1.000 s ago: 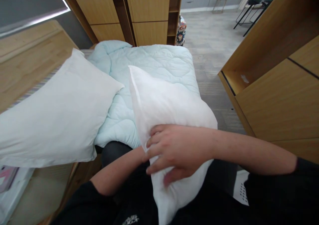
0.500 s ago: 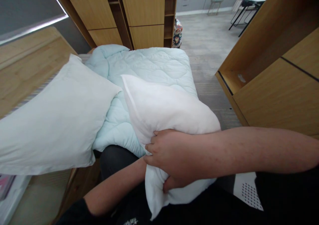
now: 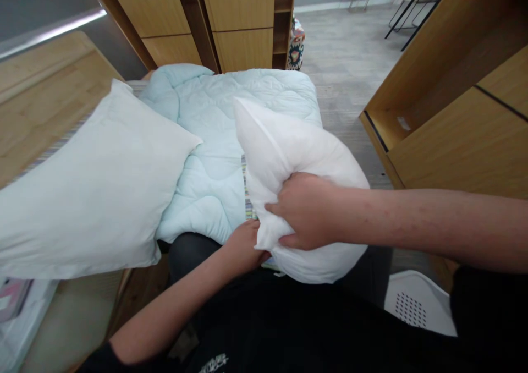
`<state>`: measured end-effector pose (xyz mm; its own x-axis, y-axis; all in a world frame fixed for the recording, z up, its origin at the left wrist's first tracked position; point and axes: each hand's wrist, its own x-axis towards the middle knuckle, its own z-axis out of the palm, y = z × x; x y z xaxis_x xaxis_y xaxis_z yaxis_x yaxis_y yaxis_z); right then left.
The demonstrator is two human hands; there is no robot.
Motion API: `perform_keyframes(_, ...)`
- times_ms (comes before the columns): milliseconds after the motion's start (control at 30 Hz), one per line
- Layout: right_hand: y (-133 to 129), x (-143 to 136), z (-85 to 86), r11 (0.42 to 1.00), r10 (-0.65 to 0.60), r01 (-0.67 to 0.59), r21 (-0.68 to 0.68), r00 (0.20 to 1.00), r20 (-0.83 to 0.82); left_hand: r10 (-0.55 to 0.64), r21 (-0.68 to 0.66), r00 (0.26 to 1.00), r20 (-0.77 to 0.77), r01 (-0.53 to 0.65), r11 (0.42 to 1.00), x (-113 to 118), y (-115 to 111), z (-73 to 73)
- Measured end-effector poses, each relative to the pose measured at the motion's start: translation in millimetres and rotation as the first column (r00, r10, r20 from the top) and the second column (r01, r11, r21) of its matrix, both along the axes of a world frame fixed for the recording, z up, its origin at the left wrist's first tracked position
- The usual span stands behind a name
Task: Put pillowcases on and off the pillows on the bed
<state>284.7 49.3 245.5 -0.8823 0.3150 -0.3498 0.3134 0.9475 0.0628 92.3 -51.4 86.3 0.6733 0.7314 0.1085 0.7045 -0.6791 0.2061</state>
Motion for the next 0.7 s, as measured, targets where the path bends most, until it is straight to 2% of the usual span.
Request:
perform_keyframes(100,11.8,20.9,4.9,0.998,-0.059,0.059,0.002,0.997,-0.053,-0.086,0.037,0.986,0.146,0.082,0.996,-6.8,-1.6,-6.3)
perform_keyframes(200,22.3,40.6,14.9,0.997,-0.081,0.080,-0.016,0.993,-0.088,-0.154,0.126,0.977,0.147,0.136,0.983,-6.4,-3.8,-4.3)
perform_keyframes(333,33.7,58.8,30.1,0.996,-0.091,0.087,-0.031,0.985,-0.148,-0.069,0.288,0.998,0.002,0.066,0.955,-2.3,-12.0,-2.1)
perform_keyframes(467,39.9,64.2,33.0,0.993,-0.109,0.099,-0.063,0.976,-0.191,-0.024,0.396,1.000,0.011,0.018,0.918,-1.7,-19.3,-1.5)
perform_keyframes(567,37.8,61.7,28.1,0.990,-0.125,0.108,-0.093,0.970,-0.208,0.024,0.357,0.999,0.022,-0.030,0.934,-1.0,-20.6,-2.4)
perform_keyframes(633,35.6,59.3,25.2,0.989,-0.133,0.115,-0.097,0.970,-0.202,0.043,0.243,0.999,0.000,-0.041,0.969,0.3,-19.9,-4.4)
perform_keyframes(700,34.6,56.7,24.1,0.989,-0.134,0.119,-0.089,0.972,-0.195,-0.003,0.113,1.000,-0.024,0.006,0.994,1.4,-18.6,-5.7)
